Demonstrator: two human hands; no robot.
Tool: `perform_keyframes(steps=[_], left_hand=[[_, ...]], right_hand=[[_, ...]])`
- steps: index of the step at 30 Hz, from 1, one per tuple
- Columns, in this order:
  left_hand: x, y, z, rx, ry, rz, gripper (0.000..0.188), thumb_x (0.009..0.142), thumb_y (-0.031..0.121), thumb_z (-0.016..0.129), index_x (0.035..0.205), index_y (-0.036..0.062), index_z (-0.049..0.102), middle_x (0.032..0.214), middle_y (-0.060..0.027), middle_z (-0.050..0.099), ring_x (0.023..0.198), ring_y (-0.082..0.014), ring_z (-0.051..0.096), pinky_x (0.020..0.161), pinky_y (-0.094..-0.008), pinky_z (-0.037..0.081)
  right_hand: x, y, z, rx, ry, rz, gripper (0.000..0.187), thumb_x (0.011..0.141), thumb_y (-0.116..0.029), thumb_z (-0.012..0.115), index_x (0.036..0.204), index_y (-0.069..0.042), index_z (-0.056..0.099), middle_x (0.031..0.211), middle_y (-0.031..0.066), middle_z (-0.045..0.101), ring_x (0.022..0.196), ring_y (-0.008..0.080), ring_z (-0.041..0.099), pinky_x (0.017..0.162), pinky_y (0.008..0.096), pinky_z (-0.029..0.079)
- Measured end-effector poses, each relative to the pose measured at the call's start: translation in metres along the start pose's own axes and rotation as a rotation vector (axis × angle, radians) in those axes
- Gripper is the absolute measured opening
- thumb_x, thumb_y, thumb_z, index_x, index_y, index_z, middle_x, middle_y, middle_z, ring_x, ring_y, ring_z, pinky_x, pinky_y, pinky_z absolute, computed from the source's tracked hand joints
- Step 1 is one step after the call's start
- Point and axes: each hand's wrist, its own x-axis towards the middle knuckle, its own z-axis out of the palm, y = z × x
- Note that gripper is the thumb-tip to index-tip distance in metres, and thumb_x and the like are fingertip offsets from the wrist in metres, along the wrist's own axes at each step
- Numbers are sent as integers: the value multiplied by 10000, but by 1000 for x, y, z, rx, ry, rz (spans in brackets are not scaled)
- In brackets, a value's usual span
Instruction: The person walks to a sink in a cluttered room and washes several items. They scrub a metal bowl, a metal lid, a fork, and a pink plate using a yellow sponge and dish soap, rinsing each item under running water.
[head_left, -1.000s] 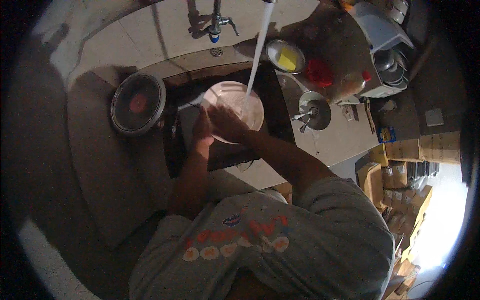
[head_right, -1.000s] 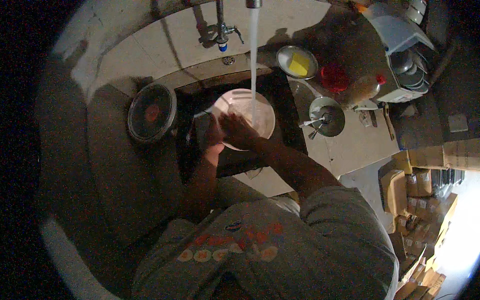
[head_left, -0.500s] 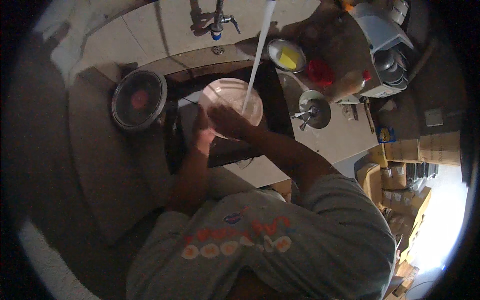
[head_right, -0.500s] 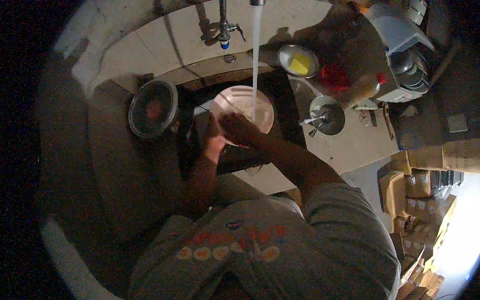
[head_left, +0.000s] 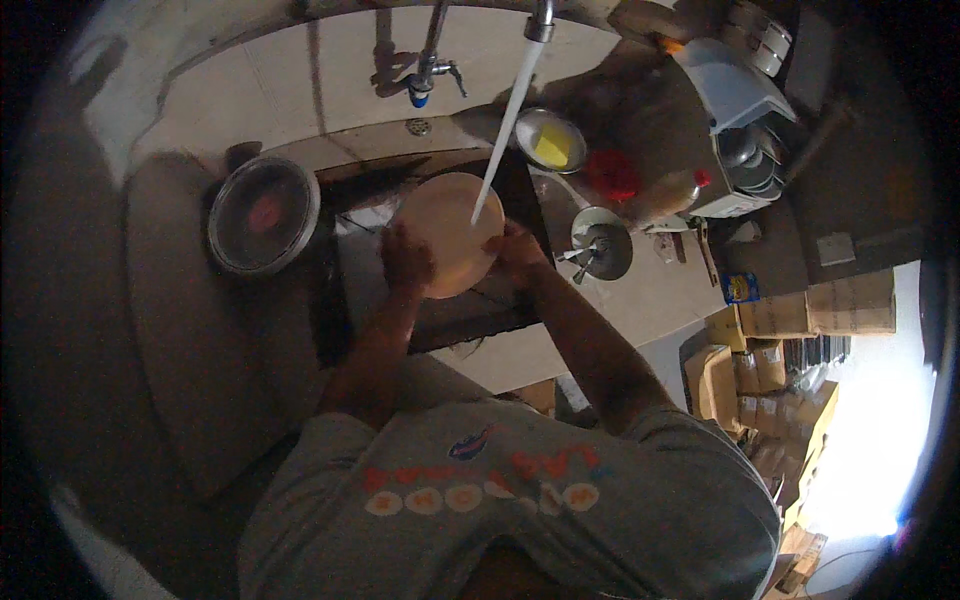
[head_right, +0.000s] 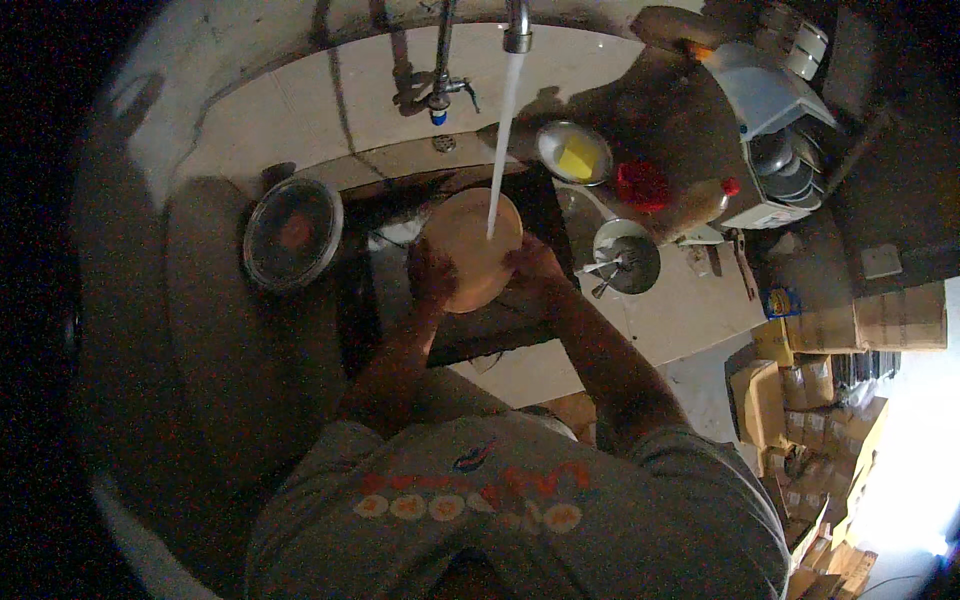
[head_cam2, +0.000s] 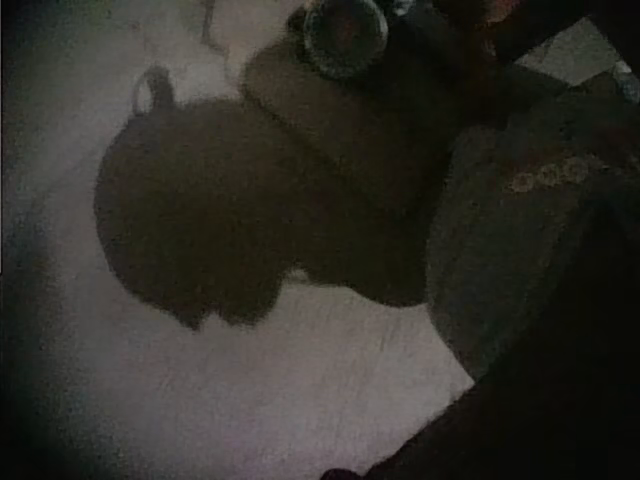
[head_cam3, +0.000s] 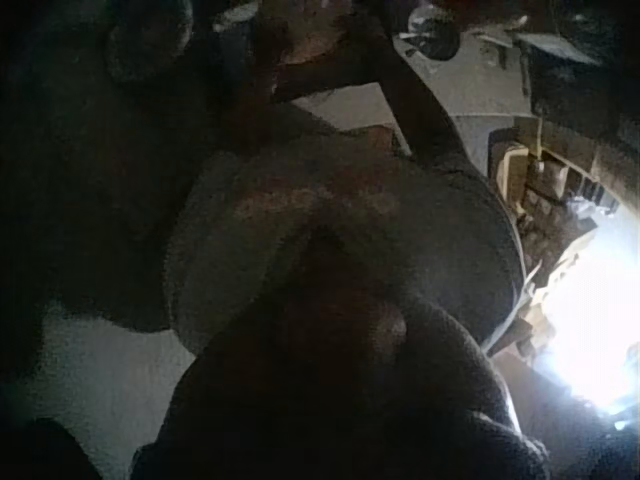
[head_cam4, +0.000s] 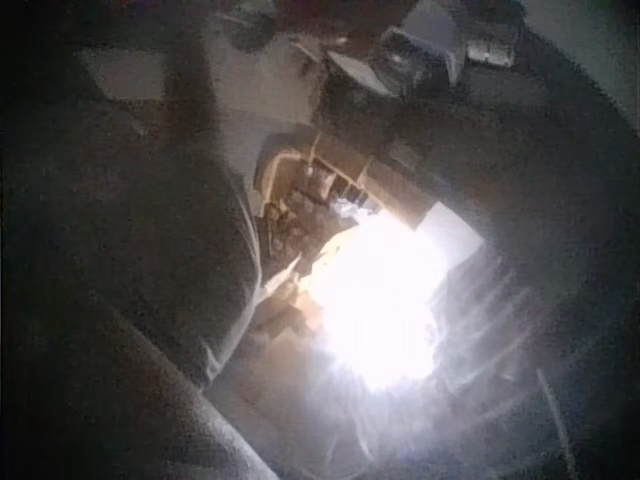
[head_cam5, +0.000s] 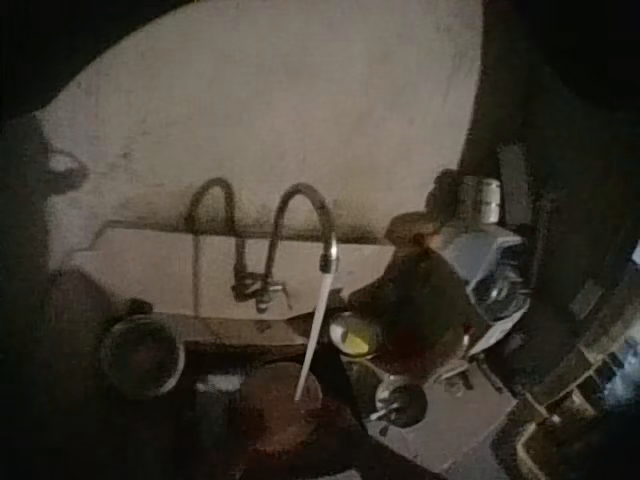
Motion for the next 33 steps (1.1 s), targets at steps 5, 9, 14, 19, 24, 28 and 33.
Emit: perform_keyframes(steps=[5, 9, 14, 19, 24, 28, 33], left_hand=[[-12, -5, 72, 382, 108, 446, 499, 952, 351, 603, 1354, 63, 540, 1454, -227, 464, 1336, -439, 462, 985, -564, 480], [-9, -1, 82, 101, -30, 442, 570, 937, 339, 630, 1401, 42, 483, 1478, -242, 418, 1315, -462, 468, 1013, -546, 470], [-2, 38, 50, 359, -174, 712, 674, 929, 347, 663, 1456, 14, 407, 1490, -260, 389, 1292, -487, 476, 1046, -531, 453], [4, 21, 61, 236, -222, 328, 769, 949, 441, 638, 1500, -3, 337, 1479, -286, 390, 1277, -472, 492, 1059, -531, 438], [-5, 97, -2, 297, -413, 310, 742, 992, 437, 575, 1521, -5, 299, 1442, -292, 429, 1286, -476, 477, 1078, -549, 407], [11, 28, 55, 34, -151, 408, 671, 980, 417, 594, 1467, 16, 368, 1401, -256, 473, 1257, -439, 497, 1050, -534, 416], [13, 26, 24, 264, -192, 332, 711, 932, 369, 674, 1461, -5, 381, 1440, -276, 439, 1280, -438, 484, 1074, -562, 402]], right_hand=[[-11, 14, 15, -161, 82, 68, 470, 829, -43, 706, 1288, -67, 607, 1143, 99, 685, 1002, 272, 700, 782, 447, 632], [-30, 21, 28, -212, 223, 93, 461, 833, -67, 704, 1283, -72, 608, 1114, 103, 697, 942, 241, 713, 739, 429, 640], [-64, -19, 49, -304, 347, 0, 505, 811, -102, 725, 1298, -57, 597, 1053, 98, 700, 850, 215, 703, 632, 395, 629], [-58, -4, 44, -322, 317, -88, 495, 808, -98, 704, 1289, -44, 605, 1014, 94, 693, 768, 184, 677, 583, 353, 591], [-53, 6, 34, -295, 344, -37, 443, 806, -63, 670, 1245, -30, 627, 998, 90, 689, 746, 170, 663, 571, 340, 567], [-59, 1, 55, -382, 327, -75, 431, 801, -58, 659, 1230, -23, 632, 977, 92, 697, 776, 182, 685, 581, 350, 566], [-64, 14, 49, -250, 365, -16, 308, 828, -52, 674, 1133, -7, 674, 986, 125, 712, 794, 230, 691, 651, 367, 581]])
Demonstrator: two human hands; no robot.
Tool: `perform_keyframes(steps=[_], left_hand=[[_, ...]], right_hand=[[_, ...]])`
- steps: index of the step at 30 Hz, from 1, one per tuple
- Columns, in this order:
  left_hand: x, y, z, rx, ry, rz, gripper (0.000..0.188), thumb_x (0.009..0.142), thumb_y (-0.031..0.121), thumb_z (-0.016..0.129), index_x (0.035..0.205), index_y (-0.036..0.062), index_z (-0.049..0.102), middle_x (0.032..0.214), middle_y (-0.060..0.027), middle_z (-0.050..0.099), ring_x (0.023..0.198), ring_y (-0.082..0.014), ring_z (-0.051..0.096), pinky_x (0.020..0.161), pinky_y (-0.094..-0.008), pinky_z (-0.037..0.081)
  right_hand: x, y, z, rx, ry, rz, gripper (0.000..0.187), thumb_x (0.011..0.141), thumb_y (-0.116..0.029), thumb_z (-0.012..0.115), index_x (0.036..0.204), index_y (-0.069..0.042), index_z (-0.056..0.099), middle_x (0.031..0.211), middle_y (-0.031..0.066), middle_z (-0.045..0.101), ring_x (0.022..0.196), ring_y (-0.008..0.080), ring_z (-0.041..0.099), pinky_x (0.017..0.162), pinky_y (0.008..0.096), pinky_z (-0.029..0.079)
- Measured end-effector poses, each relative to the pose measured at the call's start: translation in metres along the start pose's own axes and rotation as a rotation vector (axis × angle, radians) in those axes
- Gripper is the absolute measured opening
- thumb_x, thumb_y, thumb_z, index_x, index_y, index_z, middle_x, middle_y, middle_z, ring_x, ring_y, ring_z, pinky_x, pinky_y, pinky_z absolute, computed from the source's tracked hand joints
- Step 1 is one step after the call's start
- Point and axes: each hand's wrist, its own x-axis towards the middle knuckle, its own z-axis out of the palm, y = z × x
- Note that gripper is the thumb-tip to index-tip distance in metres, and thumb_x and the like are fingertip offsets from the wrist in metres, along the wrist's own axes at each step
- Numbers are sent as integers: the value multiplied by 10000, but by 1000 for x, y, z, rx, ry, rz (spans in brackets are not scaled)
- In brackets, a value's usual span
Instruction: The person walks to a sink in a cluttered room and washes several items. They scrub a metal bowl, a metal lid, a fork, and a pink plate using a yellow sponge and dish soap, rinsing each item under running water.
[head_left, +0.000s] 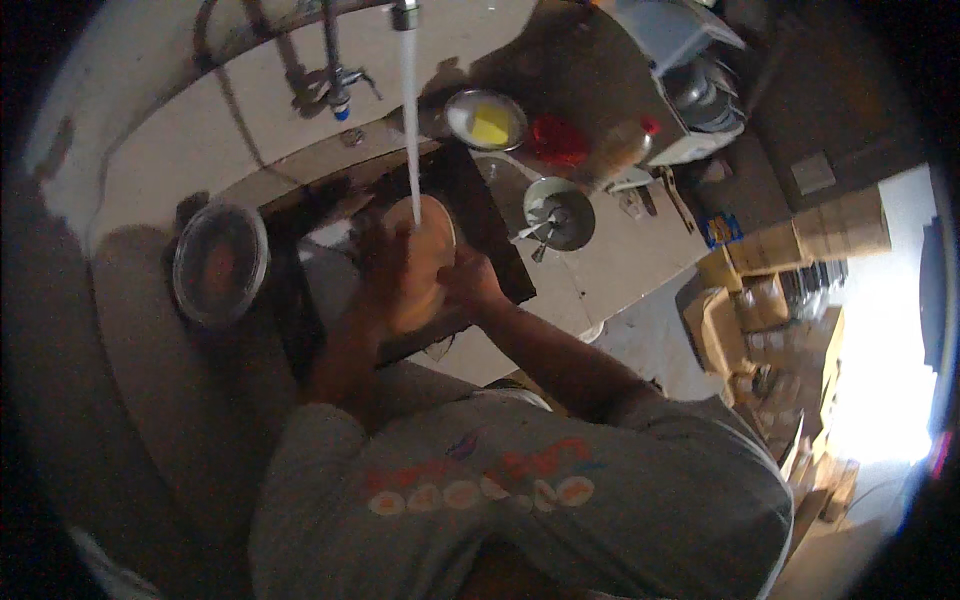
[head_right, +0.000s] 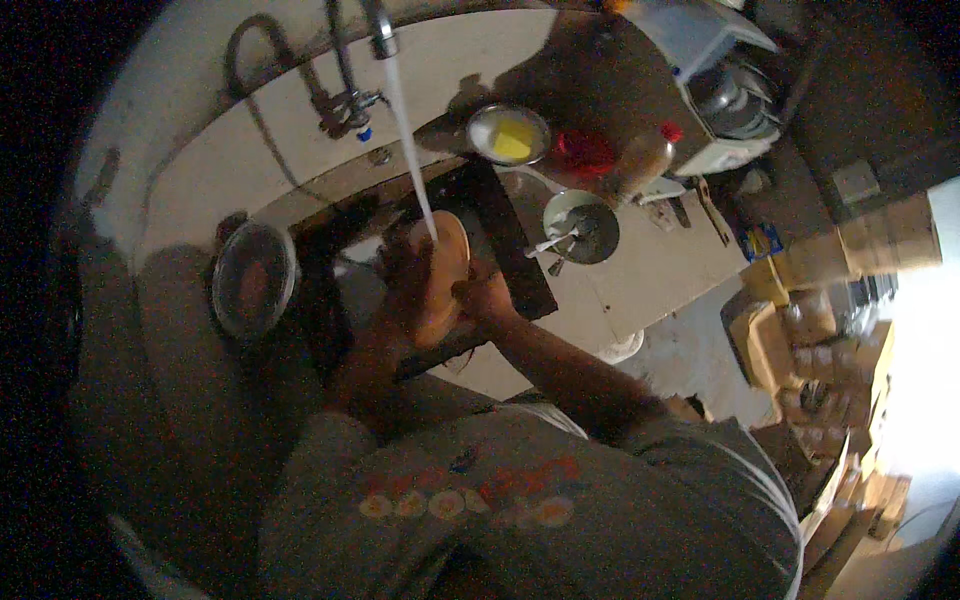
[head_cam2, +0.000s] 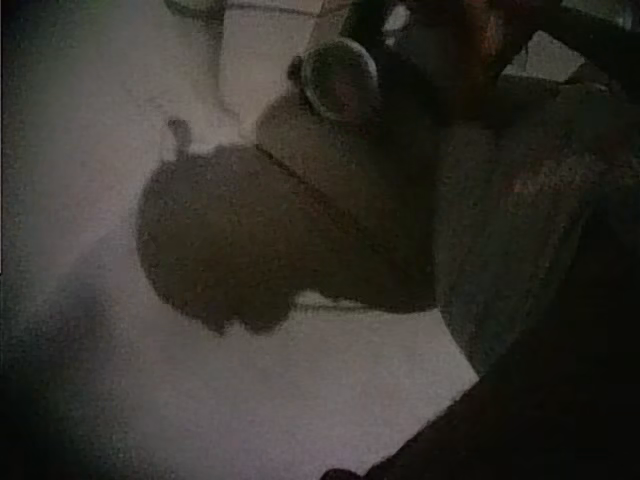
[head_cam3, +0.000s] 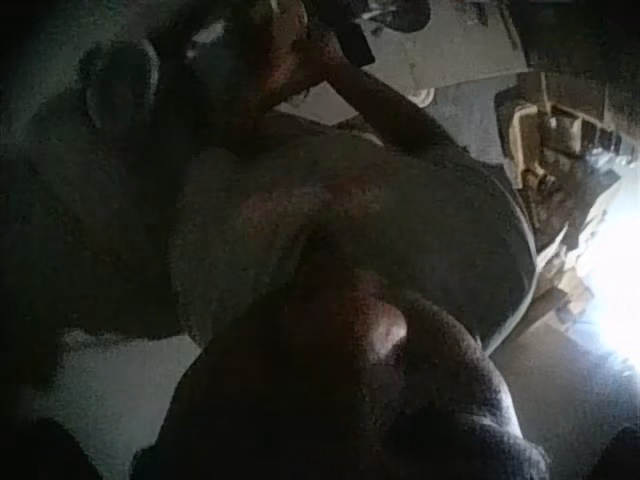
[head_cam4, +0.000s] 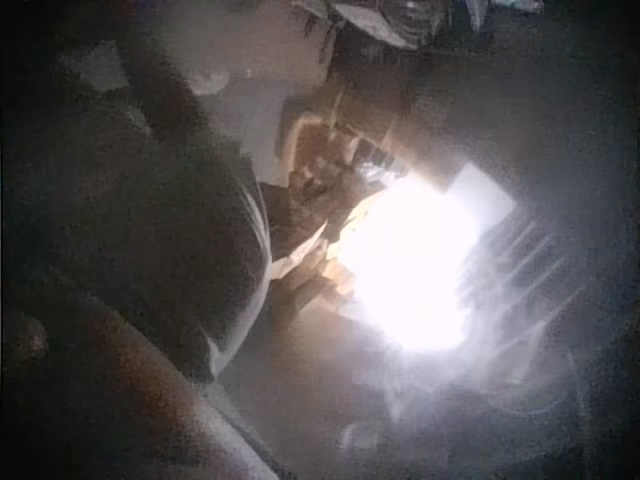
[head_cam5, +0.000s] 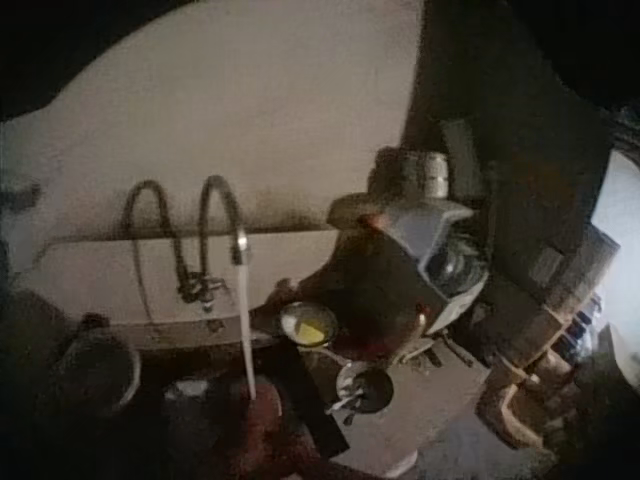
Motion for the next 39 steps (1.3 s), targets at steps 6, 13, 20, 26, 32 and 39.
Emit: perform_keyframes(steps=[6, 13, 20, 26, 32, 39], left_hand=[[-25, -62, -21, -1133, -305, -524, 696, 909, 379, 741, 1403, -20, 457, 1360, -208, 574, 1281, -294, 542, 1044, -461, 465], [-79, -99, 20, -1595, -228, -541, 597, 942, 362, 698, 1384, 6, 512, 1282, -124, 642, 1181, -252, 609, 966, -405, 506], [-73, -65, 7, -1360, -26, -901, 623, 1007, 517, 558, 1430, 63, 498, 1300, -85, 625, 1158, -242, 609, 932, -388, 500], [-47, -73, -16, -1551, -51, -921, 646, 1034, 584, 457, 1456, 95, 473, 1330, -93, 588, 1171, -253, 590, 944, -406, 494], [-59, -124, 2, -1676, 234, -650, 663, 1002, 560, 548, 1471, 101, 453, 1403, -125, 555, 1273, -258, 558, 1006, -434, 484], [-65, -62, -16, -1694, -39, -720, 682, 1011, 604, 490, 1455, 86, 485, 1399, -108, 577, 1290, -270, 547, 1055, -435, 460]], right_hand=[[60, 59, -9, 374, -14, -230, 544, 797, -22, 615, 1336, -28, 547, 1156, 130, 652, 1017, 303, 676, 833, 433, 601], [75, 56, 14, 74, -17, -208, 692, 833, -40, 612, 1489, -47, 392, 1389, 200, 475, 1273, 402, 500, 1067, 570, 436], [107, 73, 46, -1360, -3, -540, 827, 987, -399, 547, 1610, -59, 122, 1672, 216, 42, 1540, 436, 60, 1211, 592, 186], [139, 109, 93, -1192, -389, -1026, 769, 1039, -466, 443, 1612, -56, 133, 1688, 179, 70, 1549, 387, 101, 1236, 523, 175], [150, 109, 33, -1092, -202, -558, 588, 1083, -422, 378, 1535, -49, 339, 1582, 219, 332, 1458, 396, 326, 1201, 496, 266], [128, 82, 99, -1506, -72, -1153, 472, 983, -255, 493, 1429, -100, 513, 1561, 257, 365, 1446, 501, 313, 1194, 633, 231]])
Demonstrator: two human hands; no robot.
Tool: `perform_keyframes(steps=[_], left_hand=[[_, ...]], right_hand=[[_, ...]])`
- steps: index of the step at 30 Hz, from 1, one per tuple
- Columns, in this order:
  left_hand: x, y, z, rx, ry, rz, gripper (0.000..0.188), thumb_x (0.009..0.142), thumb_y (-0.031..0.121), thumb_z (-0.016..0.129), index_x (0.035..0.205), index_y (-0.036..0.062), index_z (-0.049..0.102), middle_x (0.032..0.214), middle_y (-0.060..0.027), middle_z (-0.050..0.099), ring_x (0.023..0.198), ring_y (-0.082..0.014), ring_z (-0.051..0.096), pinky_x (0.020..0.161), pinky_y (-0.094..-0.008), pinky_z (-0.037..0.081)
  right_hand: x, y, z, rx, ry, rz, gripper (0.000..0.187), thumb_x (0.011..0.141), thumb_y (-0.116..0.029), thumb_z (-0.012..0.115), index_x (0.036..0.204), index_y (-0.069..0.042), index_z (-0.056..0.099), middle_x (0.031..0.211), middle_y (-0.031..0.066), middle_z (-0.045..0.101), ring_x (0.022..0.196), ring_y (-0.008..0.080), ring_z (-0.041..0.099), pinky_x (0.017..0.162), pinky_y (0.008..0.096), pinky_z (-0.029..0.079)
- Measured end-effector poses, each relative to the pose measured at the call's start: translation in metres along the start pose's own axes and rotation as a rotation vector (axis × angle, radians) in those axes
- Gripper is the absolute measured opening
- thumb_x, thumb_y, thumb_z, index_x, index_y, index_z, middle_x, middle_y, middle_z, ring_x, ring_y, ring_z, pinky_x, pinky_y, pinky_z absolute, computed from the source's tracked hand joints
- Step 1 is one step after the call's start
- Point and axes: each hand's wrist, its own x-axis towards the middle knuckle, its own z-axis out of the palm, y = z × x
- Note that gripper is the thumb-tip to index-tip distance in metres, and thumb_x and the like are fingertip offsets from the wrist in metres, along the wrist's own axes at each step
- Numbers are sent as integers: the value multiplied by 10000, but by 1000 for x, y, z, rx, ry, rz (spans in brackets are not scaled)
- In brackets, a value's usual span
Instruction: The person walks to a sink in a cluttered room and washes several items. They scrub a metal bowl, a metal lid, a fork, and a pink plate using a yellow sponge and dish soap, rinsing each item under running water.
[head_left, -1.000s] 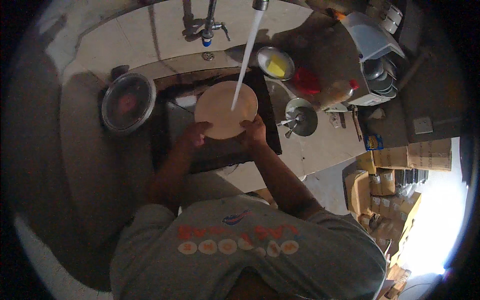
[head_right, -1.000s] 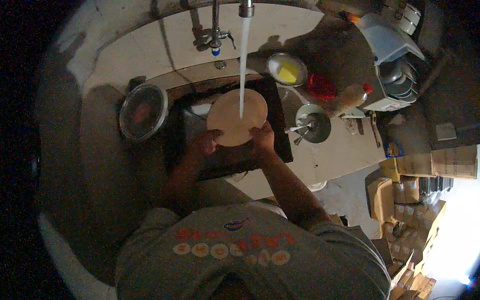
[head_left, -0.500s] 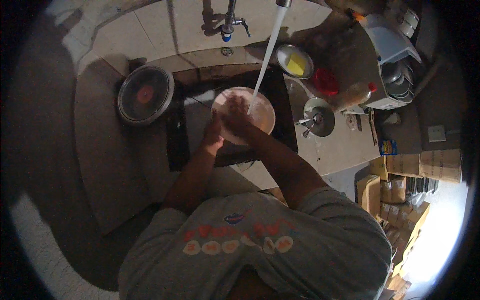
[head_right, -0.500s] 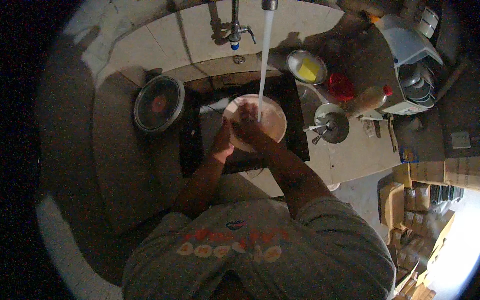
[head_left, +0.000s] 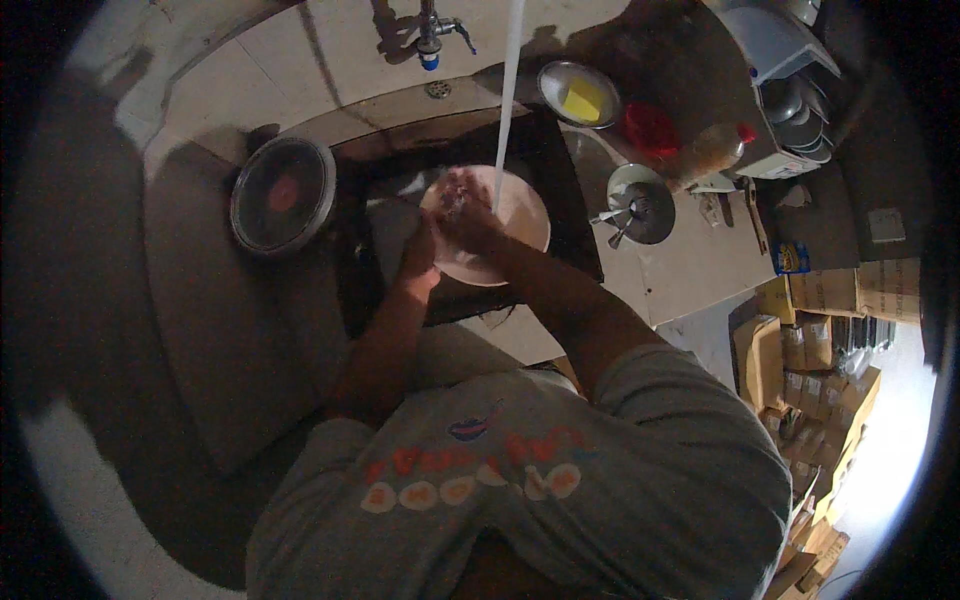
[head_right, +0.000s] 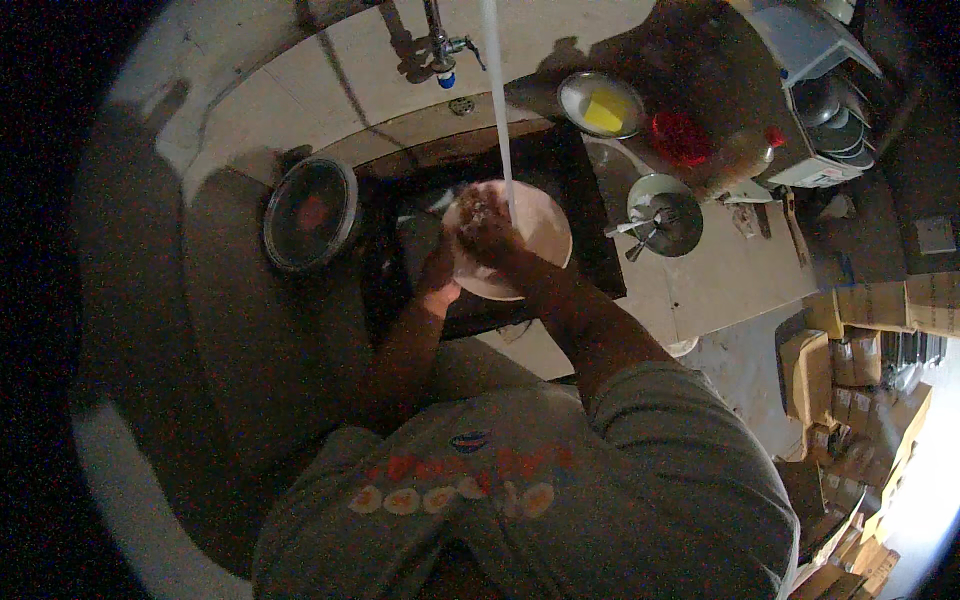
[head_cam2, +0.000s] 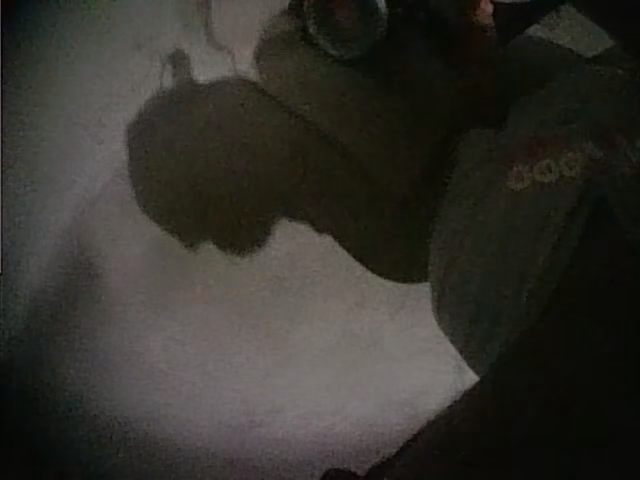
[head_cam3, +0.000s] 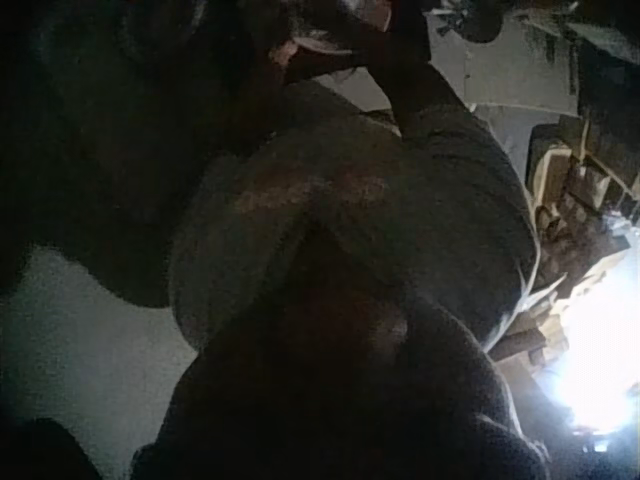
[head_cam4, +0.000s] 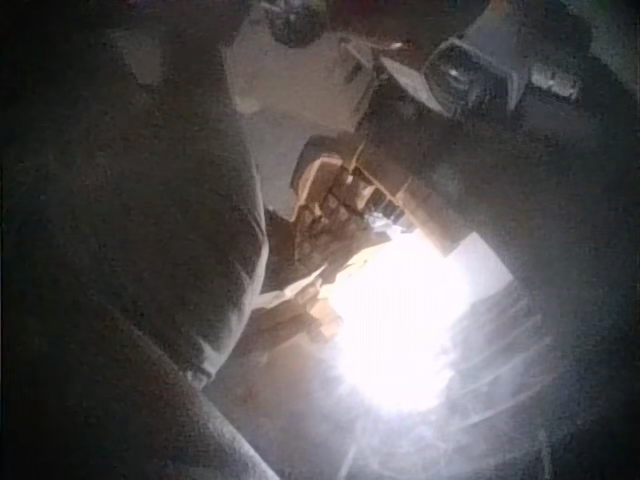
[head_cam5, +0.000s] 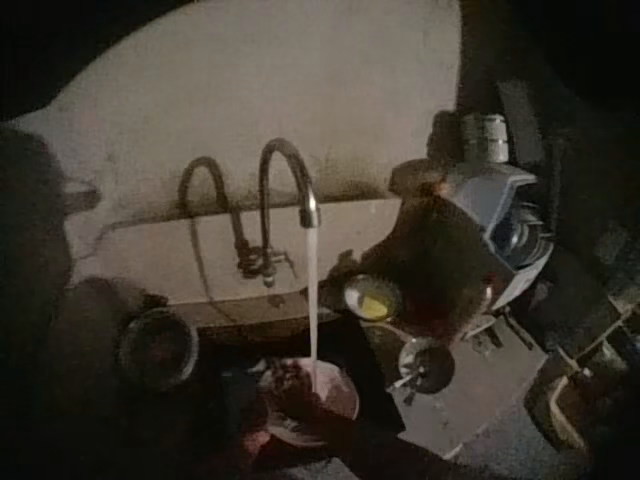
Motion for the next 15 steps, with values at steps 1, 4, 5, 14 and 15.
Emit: perform_keyframes(steps=[1, 4, 5, 14, 15], left_hand=[[5, -3, -6, -21, -59, 43, 687, 1015, 606, 480, 1463, 84, 478, 1421, -111, 563, 1294, -280, 542, 1065, -440, 455], [9, 9, -15, 77, 109, 225, 717, 1006, 618, 483, 1472, 73, 466, 1457, -112, 535, 1287, -293, 551, 1077, -447, 451], [7, 7, -21, 75, 102, 198, 733, 1003, 625, 484, 1476, 66, 460, 1449, -111, 544, 1277, -298, 560, 1060, -445, 463], [4, 4, -7, 143, 126, 118, 699, 1011, 594, 496, 1477, 75, 451, 1399, -100, 575, 1216, -276, 586, 993, -416, 495], [22, 0, -38, 72, 90, 238, 648, 1019, 561, 506, 1464, 91, 463, 1405, -90, 565, 1234, -269, 571, 1023, -428, 479]], right_hand=[[-2, -10, -4, 66, 83, -121, 445, 985, -245, 501, 1405, -103, 535, 1500, 248, 443, 1440, 461, 352, 1190, 623, 250], [-24, 6, 14, 108, -144, -282, 481, 973, -269, 530, 1426, -107, 520, 1505, 239, 440, 1436, 435, 364, 1195, 604, 255], [-34, 12, 13, 123, -212, -255, 500, 968, -277, 542, 1436, -104, 510, 1510, 236, 434, 1436, 431, 364, 1196, 600, 254], [14, 1, 5, 177, 31, 55, 580, 968, -332, 560, 1450, -25, 462, 1563, 229, 353, 1469, 424, 304, 1190, 575, 268], [14, -13, -7, 296, 3, -47, 587, 969, -338, 560, 1450, -16, 458, 1569, 228, 345, 1473, 423, 298, 1189, 572, 271]])
